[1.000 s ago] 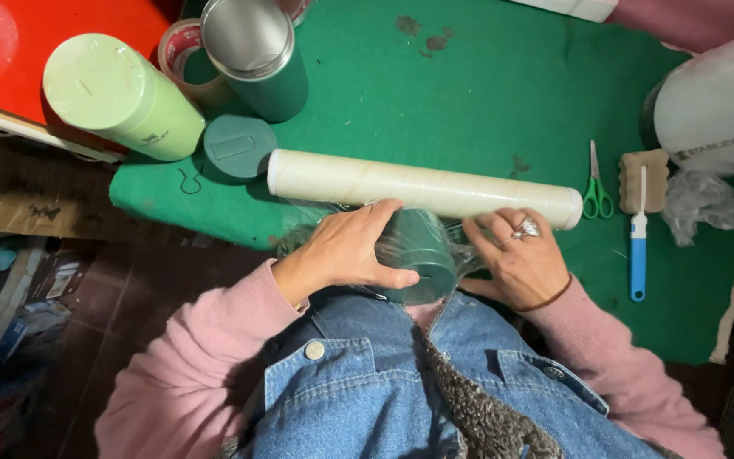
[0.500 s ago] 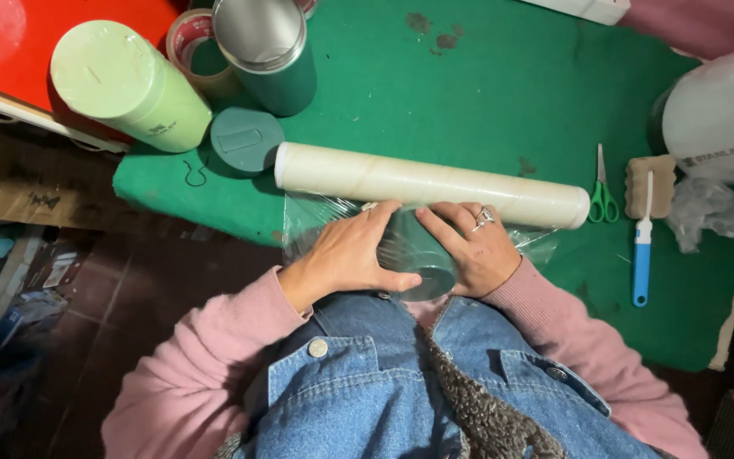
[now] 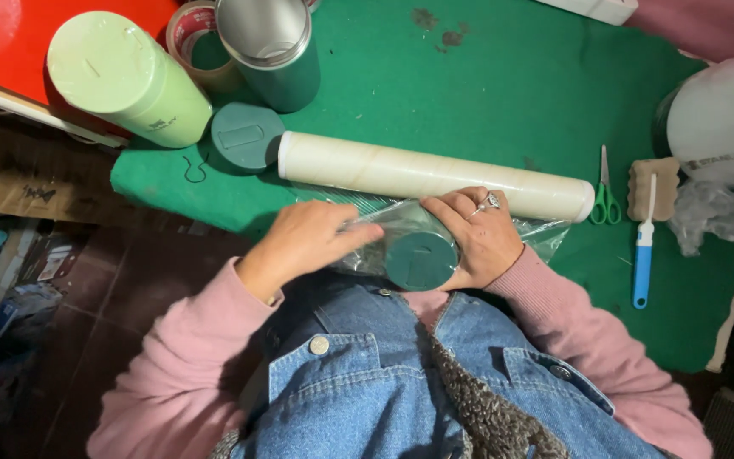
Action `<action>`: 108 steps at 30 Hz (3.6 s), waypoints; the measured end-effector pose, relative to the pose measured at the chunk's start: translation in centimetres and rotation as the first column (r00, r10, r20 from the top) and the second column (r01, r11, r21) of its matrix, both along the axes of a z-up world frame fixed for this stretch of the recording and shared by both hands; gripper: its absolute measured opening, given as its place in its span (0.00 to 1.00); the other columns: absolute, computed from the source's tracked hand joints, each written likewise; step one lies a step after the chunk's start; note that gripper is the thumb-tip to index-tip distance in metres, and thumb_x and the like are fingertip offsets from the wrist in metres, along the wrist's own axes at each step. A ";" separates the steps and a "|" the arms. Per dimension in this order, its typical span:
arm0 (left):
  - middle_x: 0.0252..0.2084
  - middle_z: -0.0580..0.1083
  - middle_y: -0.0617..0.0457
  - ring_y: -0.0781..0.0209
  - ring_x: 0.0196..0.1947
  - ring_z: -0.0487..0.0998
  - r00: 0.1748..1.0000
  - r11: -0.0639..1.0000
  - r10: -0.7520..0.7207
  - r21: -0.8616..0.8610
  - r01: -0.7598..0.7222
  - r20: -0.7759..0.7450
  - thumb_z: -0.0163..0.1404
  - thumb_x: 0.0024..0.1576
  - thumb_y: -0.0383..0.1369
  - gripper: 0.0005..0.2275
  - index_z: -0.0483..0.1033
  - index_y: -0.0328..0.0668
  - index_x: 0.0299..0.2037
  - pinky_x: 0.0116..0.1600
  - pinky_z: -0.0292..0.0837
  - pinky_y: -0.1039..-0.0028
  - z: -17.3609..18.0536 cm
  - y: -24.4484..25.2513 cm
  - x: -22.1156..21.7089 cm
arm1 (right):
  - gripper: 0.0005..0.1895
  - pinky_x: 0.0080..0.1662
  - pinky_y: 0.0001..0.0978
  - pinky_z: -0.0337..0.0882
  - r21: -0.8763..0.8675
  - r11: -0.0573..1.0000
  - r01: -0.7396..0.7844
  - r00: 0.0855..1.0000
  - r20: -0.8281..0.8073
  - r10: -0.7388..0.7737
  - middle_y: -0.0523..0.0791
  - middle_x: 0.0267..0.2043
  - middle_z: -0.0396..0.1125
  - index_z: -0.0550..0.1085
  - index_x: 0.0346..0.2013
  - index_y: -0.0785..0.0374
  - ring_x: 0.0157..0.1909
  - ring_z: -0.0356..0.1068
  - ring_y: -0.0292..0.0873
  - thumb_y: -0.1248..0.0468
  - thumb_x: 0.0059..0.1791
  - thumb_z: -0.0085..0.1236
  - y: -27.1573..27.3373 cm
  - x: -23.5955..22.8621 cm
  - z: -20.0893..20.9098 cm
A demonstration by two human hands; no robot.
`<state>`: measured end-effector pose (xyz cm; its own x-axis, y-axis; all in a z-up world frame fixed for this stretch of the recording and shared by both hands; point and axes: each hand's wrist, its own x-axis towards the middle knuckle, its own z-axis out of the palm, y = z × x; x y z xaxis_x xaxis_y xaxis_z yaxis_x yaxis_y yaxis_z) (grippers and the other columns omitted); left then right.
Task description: The person cleans a green cup lid with a brush, then uses scissors to cut a piece of plastic wrap from a roll. They wrap the plastic around the cup lid and trim the excess, securing the lid with the wrap.
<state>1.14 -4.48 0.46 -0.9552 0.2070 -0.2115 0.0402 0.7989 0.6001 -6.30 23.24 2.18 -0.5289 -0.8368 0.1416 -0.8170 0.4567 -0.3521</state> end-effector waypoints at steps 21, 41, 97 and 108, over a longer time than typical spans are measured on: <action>0.59 0.71 0.35 0.35 0.56 0.75 0.873 0.947 -0.121 0.209 0.244 -0.472 0.67 0.40 0.51 0.45 0.60 0.33 0.65 0.59 0.71 0.52 2.9 4.8 -0.4 | 0.60 0.60 0.57 0.53 -0.021 0.999 0.042 0.994 0.106 -0.039 0.55 0.51 0.68 0.64 0.62 0.68 0.59 0.63 0.59 0.33 0.27 0.69 0.4 0.0 -1.3; 0.52 0.72 0.31 0.31 0.48 0.75 0.902 0.949 -0.134 0.208 0.235 -0.410 0.70 0.37 0.48 0.45 0.62 0.34 0.62 0.52 0.71 0.50 0.0 6.2 -5.3 | 0.48 0.60 0.52 0.62 -0.046 0.999 -0.005 0.998 0.054 0.007 0.55 0.50 0.69 0.67 0.63 0.66 0.57 0.64 0.59 0.51 0.33 0.74 2.6 -3.9 -1.6; 0.26 0.73 0.45 0.42 0.31 0.76 0.936 0.992 0.088 0.112 -0.052 -0.341 0.53 0.61 0.44 0.14 0.74 0.43 0.31 0.33 0.67 0.54 -4.0 -4.0 -0.2 | 0.46 0.72 0.55 0.50 0.068 0.997 -0.032 0.994 -0.099 0.039 0.57 0.75 0.52 0.57 0.72 0.69 0.77 0.51 0.58 0.46 0.48 0.56 -4.2 -0.9 0.6; 0.39 0.78 0.43 0.42 0.36 0.80 0.872 0.850 0.266 -0.326 -0.413 -0.411 0.57 0.61 0.40 0.12 0.77 0.37 0.42 0.40 0.73 0.54 3.7 -4.7 1.1 | 0.48 0.73 0.55 0.47 0.091 0.996 -0.022 0.996 -0.088 0.030 0.57 0.75 0.52 0.53 0.73 0.71 0.78 0.49 0.58 0.45 0.48 0.56 -4.2 -0.8 0.9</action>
